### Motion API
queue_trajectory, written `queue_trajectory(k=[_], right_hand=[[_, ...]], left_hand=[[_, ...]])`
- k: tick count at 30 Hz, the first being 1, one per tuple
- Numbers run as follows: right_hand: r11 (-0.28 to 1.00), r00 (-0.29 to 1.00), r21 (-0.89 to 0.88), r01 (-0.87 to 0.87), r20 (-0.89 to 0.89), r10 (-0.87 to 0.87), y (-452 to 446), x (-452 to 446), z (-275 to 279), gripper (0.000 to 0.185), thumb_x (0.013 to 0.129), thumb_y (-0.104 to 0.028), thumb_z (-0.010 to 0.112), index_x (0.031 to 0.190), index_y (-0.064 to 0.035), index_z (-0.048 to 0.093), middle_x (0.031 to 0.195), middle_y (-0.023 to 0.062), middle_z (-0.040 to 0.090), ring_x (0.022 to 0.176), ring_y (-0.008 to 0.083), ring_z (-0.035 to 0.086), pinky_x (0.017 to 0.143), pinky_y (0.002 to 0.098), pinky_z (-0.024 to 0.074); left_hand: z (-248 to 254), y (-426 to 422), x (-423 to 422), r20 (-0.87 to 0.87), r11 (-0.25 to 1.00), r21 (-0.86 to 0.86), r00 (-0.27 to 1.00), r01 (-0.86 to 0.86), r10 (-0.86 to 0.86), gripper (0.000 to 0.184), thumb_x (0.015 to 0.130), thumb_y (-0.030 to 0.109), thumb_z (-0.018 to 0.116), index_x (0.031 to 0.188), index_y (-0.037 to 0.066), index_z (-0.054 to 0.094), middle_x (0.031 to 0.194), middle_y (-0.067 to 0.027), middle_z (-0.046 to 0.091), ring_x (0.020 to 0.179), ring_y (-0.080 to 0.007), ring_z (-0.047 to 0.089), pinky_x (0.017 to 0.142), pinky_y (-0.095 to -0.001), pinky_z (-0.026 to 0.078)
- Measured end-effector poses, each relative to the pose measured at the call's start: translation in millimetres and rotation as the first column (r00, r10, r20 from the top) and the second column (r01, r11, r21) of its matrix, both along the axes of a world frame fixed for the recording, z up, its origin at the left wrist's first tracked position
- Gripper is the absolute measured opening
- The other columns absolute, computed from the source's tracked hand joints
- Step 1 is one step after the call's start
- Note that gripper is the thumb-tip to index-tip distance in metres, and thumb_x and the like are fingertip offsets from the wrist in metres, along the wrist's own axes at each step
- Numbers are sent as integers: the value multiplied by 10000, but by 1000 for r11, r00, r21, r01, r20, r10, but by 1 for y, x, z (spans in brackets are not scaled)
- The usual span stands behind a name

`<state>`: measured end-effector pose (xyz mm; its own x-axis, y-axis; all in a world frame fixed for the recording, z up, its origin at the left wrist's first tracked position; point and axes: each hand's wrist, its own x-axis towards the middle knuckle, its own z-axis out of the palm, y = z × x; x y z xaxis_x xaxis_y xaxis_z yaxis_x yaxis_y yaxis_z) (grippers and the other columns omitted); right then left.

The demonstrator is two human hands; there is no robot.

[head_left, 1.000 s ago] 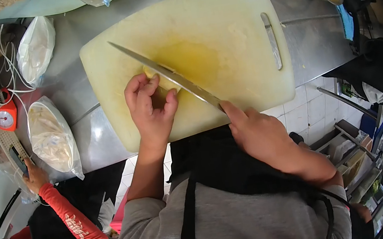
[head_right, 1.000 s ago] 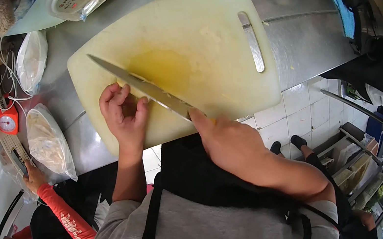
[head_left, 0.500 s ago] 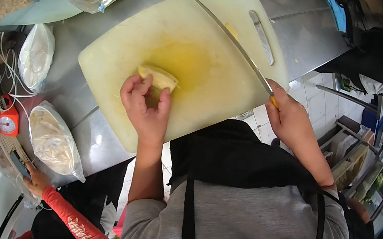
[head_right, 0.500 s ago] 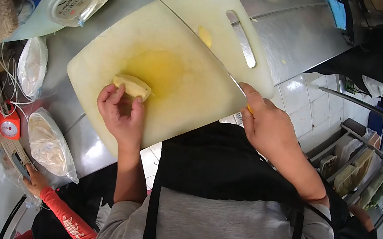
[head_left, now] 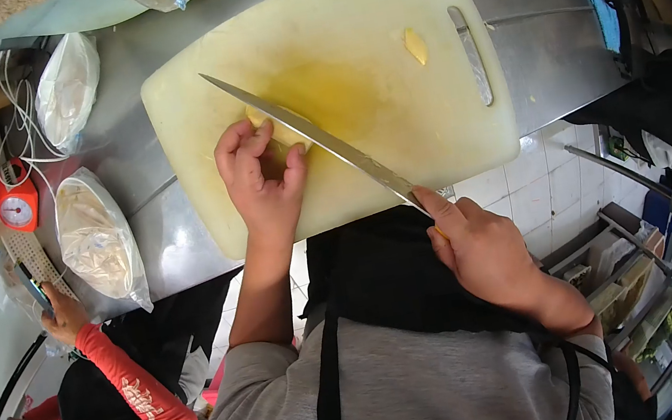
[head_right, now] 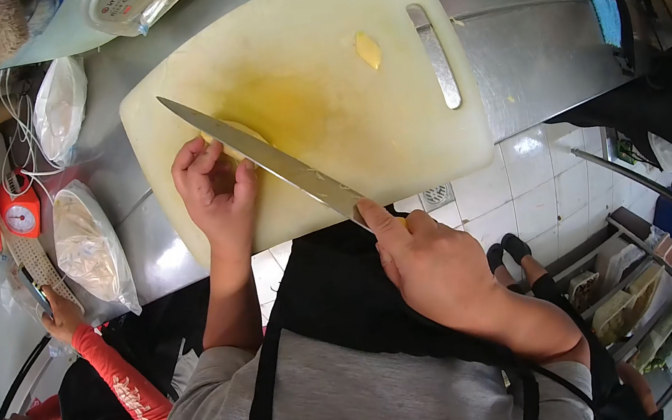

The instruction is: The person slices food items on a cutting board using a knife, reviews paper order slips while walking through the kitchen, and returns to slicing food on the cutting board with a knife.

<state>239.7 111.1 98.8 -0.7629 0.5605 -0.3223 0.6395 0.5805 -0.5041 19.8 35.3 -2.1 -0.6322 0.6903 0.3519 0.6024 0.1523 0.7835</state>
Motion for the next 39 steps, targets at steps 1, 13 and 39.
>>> queue_trajectory(k=[1, 13, 39], right_hand=[[1000, 1000, 2, -4, 7, 4, 0, 0, 0, 444, 795, -141, 560, 1229, -136, 469, 654, 108, 511, 487, 259, 552, 442, 371, 458], [999, 998, -37, -39, 39, 40, 3, -3, -2, 487, 786, -141, 563, 1256, -130, 436, 673, 113, 508, 489, 260, 552, 442, 373, 460], [995, 997, -71, -66, 27, 68, 6, -10, -4, 479, 793, -139, 552, 1253, -113, 421, 663, 117, 488, 470, 274, 537, 427, 389, 454]], left_hand=[[1, 0, 0, -3, 1000, -7, 1000, 1, -1, 400, 633, -10, 725, 998, 22, 566, 1105, -128, 448, 914, -199, 510, 673, -258, 467], [4, 0, -1, -36, 999, -33, 999, 10, -11, 400, 624, -11, 727, 982, 13, 550, 1089, -137, 440, 879, -200, 504, 673, -268, 466], [-2, -1, -2, 55, 999, 51, 998, 20, -23, 395, 621, -31, 717, 978, 5, 554, 1091, -130, 442, 887, -197, 503, 670, -266, 465]])
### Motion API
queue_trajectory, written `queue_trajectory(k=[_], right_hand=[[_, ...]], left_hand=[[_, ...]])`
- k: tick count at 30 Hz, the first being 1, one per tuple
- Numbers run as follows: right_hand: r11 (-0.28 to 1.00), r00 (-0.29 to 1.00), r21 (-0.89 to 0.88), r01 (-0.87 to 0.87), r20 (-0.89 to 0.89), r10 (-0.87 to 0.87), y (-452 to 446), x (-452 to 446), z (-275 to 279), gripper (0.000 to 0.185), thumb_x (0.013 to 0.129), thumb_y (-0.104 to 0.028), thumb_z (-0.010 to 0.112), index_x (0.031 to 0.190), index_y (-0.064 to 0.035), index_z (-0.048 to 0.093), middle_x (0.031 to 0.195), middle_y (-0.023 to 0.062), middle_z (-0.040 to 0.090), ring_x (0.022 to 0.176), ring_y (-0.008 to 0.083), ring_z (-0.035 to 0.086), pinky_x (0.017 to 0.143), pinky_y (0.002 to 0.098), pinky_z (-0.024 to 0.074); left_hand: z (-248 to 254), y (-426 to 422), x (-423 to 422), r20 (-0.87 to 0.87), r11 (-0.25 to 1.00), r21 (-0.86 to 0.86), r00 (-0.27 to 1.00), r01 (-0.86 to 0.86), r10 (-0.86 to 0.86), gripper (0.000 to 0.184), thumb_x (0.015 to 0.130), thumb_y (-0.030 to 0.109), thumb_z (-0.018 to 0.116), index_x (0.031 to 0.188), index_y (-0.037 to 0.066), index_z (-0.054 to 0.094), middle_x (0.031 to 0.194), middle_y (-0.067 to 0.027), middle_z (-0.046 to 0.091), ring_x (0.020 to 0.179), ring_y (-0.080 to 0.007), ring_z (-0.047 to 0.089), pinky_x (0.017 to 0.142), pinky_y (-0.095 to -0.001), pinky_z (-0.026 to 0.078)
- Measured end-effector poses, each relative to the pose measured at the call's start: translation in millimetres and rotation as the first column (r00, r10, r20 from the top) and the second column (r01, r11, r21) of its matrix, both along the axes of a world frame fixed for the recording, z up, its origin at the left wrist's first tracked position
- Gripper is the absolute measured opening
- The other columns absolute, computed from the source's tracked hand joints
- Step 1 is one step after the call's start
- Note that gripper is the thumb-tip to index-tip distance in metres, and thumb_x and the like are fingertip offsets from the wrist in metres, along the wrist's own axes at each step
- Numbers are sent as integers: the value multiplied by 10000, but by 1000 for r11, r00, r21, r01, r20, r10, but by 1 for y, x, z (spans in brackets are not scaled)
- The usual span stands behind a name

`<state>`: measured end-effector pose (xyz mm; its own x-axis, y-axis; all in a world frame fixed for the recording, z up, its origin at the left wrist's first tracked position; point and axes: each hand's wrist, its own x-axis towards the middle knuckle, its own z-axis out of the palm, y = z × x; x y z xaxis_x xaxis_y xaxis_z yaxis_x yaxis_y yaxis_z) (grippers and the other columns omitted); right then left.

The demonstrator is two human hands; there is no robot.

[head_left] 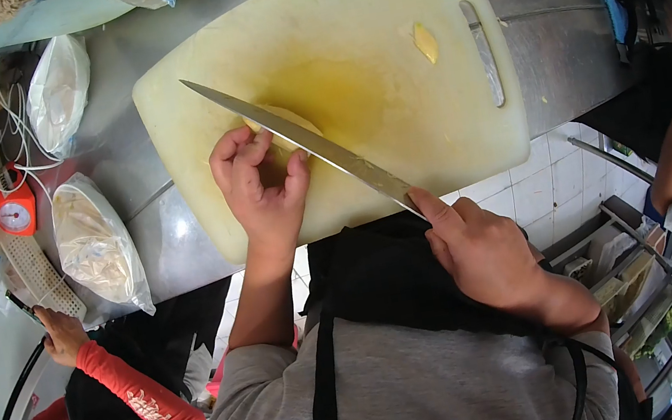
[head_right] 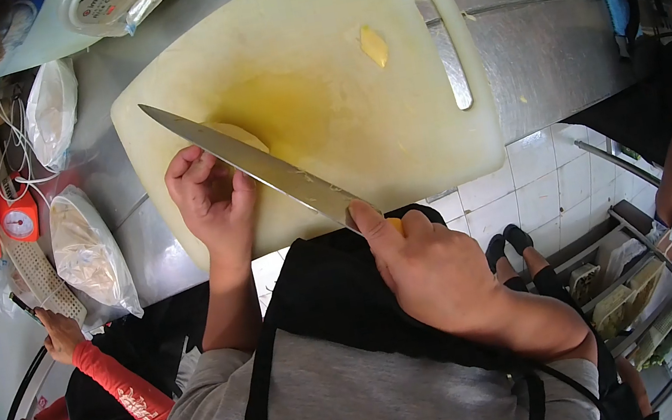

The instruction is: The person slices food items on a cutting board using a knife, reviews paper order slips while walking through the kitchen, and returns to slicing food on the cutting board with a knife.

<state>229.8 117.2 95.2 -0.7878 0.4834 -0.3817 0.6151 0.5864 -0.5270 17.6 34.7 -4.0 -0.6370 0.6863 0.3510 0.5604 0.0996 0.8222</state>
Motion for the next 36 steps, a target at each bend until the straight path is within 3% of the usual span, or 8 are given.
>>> queue_trajectory(k=[18, 23, 32, 36], right_hand=[[995, 999, -95, -27, 18, 28, 10, -14, 1, 438, 805, -128, 527, 1224, -87, 409, 662, 145, 531, 505, 287, 564, 442, 389, 464], [994, 1000, -109, -7, 28, 10, 8, -15, 0, 431, 806, -124, 511, 1221, -76, 405, 669, 157, 538, 511, 303, 570, 447, 393, 467], [998, 993, -66, -5, 115, 12, 9, -8, -6, 405, 802, -118, 516, 1195, -78, 427, 685, 166, 545, 520, 315, 578, 445, 401, 468], [999, 999, -24, 24, 26, -24, 10, -5, -10, 405, 808, -127, 523, 1201, -94, 430, 693, 161, 540, 518, 312, 575, 438, 406, 465]], left_hand=[[3, -1, 0, -20, 999, -50, 1000, 10, -11, 386, 632, -27, 710, 986, 9, 559, 1089, -132, 439, 897, -207, 501, 685, -271, 476], [-1, -3, 1, 46, 999, -28, 999, 16, -14, 414, 640, -20, 714, 1021, 15, 555, 1111, -128, 425, 903, -200, 496, 718, -274, 469], [4, -2, 1, -45, 997, -82, 999, 6, -10, 426, 634, -16, 717, 1026, 20, 556, 1105, -128, 437, 912, -197, 489, 698, -269, 467], [4, -1, 2, -32, 997, -79, 1000, -2, -1, 413, 626, -20, 717, 1005, 17, 555, 1096, -129, 443, 906, -197, 489, 685, -268, 465]])
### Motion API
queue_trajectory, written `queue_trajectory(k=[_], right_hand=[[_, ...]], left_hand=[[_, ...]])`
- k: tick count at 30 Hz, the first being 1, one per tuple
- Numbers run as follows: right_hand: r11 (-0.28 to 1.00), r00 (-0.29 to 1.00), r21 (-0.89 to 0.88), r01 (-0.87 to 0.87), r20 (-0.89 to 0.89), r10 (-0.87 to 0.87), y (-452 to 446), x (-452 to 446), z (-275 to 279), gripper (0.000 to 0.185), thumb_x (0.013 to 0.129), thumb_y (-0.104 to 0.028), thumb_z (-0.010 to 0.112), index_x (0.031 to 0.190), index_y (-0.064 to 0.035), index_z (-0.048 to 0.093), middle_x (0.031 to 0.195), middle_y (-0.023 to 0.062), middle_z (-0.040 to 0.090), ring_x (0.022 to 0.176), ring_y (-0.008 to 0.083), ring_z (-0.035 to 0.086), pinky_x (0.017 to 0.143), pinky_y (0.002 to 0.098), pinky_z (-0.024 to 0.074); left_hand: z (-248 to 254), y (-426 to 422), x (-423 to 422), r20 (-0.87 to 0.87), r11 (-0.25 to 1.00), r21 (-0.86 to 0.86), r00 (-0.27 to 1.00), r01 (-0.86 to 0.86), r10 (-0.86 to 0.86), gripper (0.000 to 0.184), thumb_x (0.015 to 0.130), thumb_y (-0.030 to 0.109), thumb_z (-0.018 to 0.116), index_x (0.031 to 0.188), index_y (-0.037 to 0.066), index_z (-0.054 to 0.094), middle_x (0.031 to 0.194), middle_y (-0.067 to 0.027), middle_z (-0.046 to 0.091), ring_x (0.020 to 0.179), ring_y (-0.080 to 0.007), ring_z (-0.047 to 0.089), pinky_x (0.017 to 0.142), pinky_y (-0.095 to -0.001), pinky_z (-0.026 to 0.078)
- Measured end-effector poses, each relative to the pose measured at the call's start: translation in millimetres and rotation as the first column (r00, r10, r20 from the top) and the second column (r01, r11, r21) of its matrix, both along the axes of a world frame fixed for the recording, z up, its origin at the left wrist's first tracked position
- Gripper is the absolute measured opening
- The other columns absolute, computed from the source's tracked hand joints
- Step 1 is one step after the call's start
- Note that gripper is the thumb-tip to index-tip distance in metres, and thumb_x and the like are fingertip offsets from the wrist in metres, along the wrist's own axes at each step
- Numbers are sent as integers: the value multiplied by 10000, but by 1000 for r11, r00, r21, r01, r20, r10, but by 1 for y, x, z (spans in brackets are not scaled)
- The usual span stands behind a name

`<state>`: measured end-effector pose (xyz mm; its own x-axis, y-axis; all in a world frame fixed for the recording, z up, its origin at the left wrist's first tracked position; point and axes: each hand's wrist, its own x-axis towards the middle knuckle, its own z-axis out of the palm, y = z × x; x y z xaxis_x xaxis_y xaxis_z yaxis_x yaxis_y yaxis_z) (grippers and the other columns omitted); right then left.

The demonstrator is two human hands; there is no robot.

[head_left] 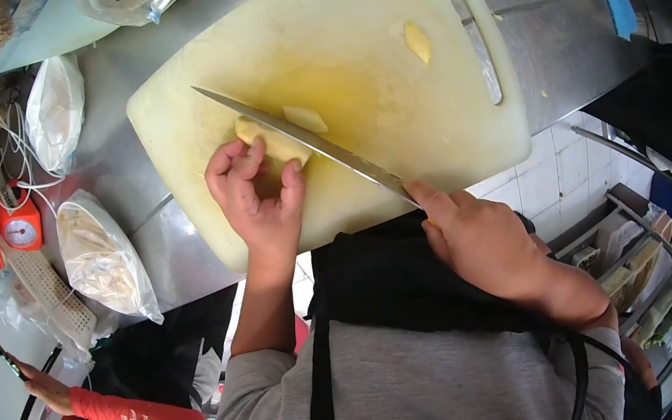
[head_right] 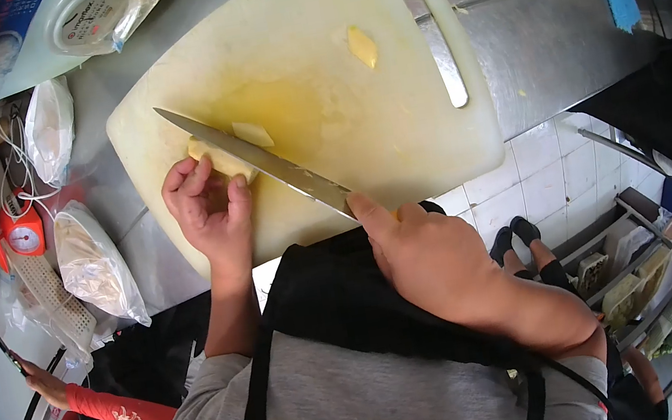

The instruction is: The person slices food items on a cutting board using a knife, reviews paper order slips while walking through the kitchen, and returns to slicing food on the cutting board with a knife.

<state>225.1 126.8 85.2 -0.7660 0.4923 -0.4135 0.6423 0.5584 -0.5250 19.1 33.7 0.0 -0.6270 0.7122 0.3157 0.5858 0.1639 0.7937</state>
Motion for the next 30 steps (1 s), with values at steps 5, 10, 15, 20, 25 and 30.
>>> queue_trajectory(k=[5, 10, 15, 20, 25, 30], right_hand=[[999, 999, -48, 16, -29, -17, 0, -6, 17, 398, 808, -136, 529, 1196, -109, 446, 694, 147, 527, 499, 301, 563, 432, 402, 463], [999, 1000, -48, 0, -29, -1, -4, -5, 13, 424, 803, -136, 527, 1217, -112, 439, 695, 138, 520, 521, 292, 564, 438, 403, 465], [997, 999, -68, -27, 20, 29, -2, -7, 14, 452, 793, -132, 526, 1233, -108, 423, 708, 145, 528, 553, 297, 576, 459, 399, 472], [995, 999, -90, -33, 6, 34, -1, -14, 8, 468, 791, -120, 515, 1244, -87, 399, 714, 162, 539, 569, 309, 584, 486, 404, 481], [992, 999, -124, -34, 32, 39, -1, -8, 11, 428, 795, -106, 505, 1211, -71, 410, 697, 164, 546, 567, 317, 583, 483, 407, 477], [993, 998, -111, -28, 52, 34, 2, -18, 9, 407, 799, -109, 516, 1188, -49, 414, 683, 164, 555, 578, 324, 584, 497, 413, 479]], left_hand=[[-5, 0, 1, 83, 998, 61, 997, -9, 4, 390, 627, -33, 703, 983, 11, 549, 1095, -130, 440, 919, -199, 484, 682, -266, 461], [-7, -1, 0, 84, 998, 64, 996, -4, -2, 391, 629, -42, 690, 987, 12, 543, 1100, -133, 435, 931, -201, 480, 687, -265, 462], [-8, -2, 0, 94, 997, 74, 996, -2, -5, 394, 630, -39, 691, 991, 16, 544, 1101, -133, 435, 929, -200, 480, 690, -265, 461], [-6, -1, -1, 58, 998, 55, 998, 8, -11, 411, 632, -22, 704, 1010, 18, 549, 1099, -133, 435, 921, -198, 481, 690, -268, 457], [-6, -1, -1, 36, 999, 41, 999, 6, -7, 419, 635, -15, 710, 1022, 17, 552, 1097, -133, 436, 905, -199, 484, 689, -270, 455], [0, -3, -1, 39, 998, -21, 997, 62, -61, 389, 737, -1, 667, 1097, 2, 522, 1168, -102, 367, 990, -159, 464, 796, -252, 428]])
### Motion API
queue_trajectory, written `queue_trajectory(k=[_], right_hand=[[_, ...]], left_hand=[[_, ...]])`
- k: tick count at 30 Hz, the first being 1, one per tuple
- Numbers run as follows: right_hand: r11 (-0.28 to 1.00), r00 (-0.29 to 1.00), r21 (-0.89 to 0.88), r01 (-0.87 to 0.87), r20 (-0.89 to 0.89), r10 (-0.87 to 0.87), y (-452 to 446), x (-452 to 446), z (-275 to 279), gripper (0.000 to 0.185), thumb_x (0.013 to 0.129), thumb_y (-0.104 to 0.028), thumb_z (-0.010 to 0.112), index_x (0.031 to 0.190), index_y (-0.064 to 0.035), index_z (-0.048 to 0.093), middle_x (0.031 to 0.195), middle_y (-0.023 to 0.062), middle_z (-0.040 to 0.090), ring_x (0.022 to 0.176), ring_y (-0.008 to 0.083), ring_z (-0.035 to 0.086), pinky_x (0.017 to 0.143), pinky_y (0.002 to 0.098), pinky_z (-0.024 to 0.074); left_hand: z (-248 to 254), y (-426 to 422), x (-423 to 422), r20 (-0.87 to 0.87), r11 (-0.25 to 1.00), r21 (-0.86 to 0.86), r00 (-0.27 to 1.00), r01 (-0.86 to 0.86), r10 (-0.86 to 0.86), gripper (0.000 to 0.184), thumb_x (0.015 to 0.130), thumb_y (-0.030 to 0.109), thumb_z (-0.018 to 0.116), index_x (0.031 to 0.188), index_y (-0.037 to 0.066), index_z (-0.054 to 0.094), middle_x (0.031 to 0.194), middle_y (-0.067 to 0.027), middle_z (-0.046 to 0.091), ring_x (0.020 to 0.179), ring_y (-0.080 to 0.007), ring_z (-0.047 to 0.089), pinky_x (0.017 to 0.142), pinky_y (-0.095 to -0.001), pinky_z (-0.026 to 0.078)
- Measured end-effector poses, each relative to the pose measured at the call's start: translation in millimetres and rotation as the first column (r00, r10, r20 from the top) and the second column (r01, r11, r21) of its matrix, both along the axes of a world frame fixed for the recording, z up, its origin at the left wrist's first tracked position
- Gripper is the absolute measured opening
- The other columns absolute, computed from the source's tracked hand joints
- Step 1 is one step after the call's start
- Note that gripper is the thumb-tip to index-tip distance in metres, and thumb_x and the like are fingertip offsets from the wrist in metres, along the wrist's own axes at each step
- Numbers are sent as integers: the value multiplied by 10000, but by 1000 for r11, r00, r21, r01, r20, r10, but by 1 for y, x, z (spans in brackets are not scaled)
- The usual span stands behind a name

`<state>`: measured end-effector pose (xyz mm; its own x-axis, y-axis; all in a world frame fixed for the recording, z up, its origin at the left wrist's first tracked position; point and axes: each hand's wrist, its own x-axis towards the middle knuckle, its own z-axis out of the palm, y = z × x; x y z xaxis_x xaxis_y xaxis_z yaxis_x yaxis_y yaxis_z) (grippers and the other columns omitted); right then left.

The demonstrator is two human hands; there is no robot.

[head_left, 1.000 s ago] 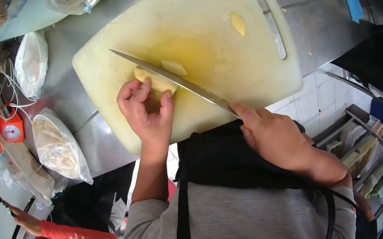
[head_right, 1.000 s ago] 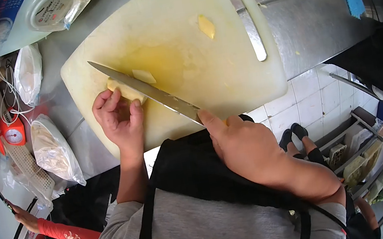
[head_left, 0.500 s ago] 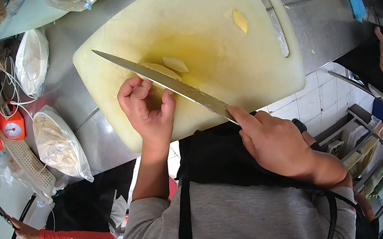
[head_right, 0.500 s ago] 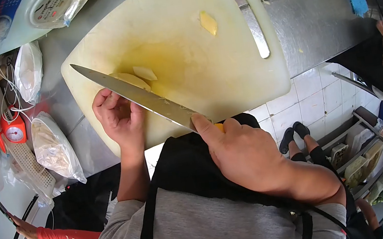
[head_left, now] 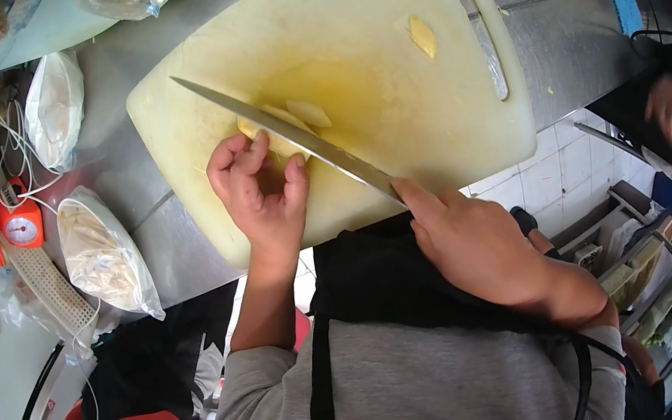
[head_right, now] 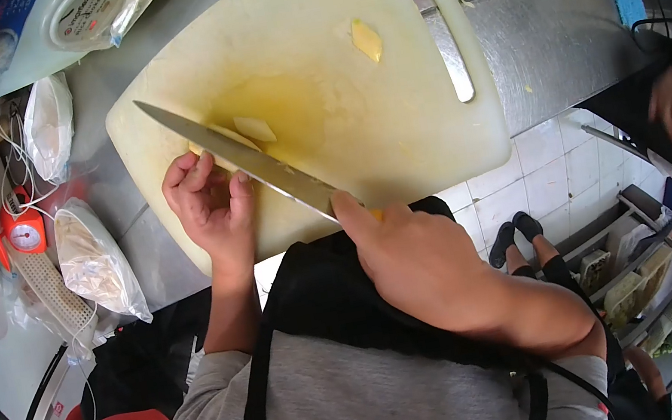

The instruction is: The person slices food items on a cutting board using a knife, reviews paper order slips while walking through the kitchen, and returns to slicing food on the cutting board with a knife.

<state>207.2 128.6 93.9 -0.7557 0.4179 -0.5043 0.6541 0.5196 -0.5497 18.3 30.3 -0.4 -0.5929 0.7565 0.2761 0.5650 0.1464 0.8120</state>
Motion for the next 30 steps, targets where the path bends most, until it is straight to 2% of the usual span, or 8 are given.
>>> queue_trajectory(k=[2, 5, 8, 11, 17, 30], right_hand=[[1000, 1000, -14, 0, 25, 1, 2, -7, -6, 435, 803, -125, 544, 1208, -51, 404, 701, 171, 565, 607, 331, 588, 518, 421, 485], [998, 1000, 64, 0, -11, 1, -1, -5, -8, 400, 794, -102, 505, 1173, -14, 416, 664, 158, 562, 574, 314, 587, 488, 409, 476], [997, 996, 74, 34, -83, -28, -3, 0, -14, 416, 785, -107, 518, 1183, -35, 423, 662, 150, 553, 563, 312, 583, 483, 408, 478], [994, 995, 96, 51, -89, -43, -7, 1, -1, 425, 777, -114, 530, 1188, -61, 438, 653, 134, 538, 543, 296, 575, 467, 400, 477], [988, 995, 146, 42, -94, -28, -11, 3, 2, 424, 771, -116, 540, 1186, -82, 455, 635, 112, 516, 506, 255, 560, 434, 371, 468], [992, 999, 125, -6, -37, 11, -9, -7, -1, 406, 789, -93, 503, 1186, -54, 430, 635, 131, 537, 517, 266, 581, 433, 377, 469]], left_hand=[[2, 2, 0, -21, 1000, -13, 1000, -10, 10, 388, 734, 3, 672, 1094, 2, 527, 1165, -103, 372, 975, -156, 464, 781, -247, 426], [1, 1, 0, -8, 1000, -8, 1000, -14, 13, 389, 730, 2, 673, 1093, 3, 532, 1165, -103, 376, 963, -153, 462, 764, -244, 426], [1, 1, 0, -22, 1000, -4, 1000, -7, 7, 390, 730, -19, 663, 1096, 6, 530, 1164, -102, 371, 979, -154, 467, 765, -245, 439], [-5, 4, 1, 30, 995, 61, 997, -77, 75, 390, 628, -32, 694, 989, 21, 554, 1089, -130, 445, 916, -200, 481, 687, -268, 461], [-8, 3, 0, 47, 995, 71, 997, -69, 65, 402, 625, -53, 681, 993, 25, 539, 1106, -122, 439, 926, -199, 490, 698, -264, 464], [-4, 3, 0, 26, 997, 48, 998, -61, 60, 399, 629, -55, 681, 994, 17, 537, 1106, -130, 432, 930, -200, 488, 697, -263, 466]])
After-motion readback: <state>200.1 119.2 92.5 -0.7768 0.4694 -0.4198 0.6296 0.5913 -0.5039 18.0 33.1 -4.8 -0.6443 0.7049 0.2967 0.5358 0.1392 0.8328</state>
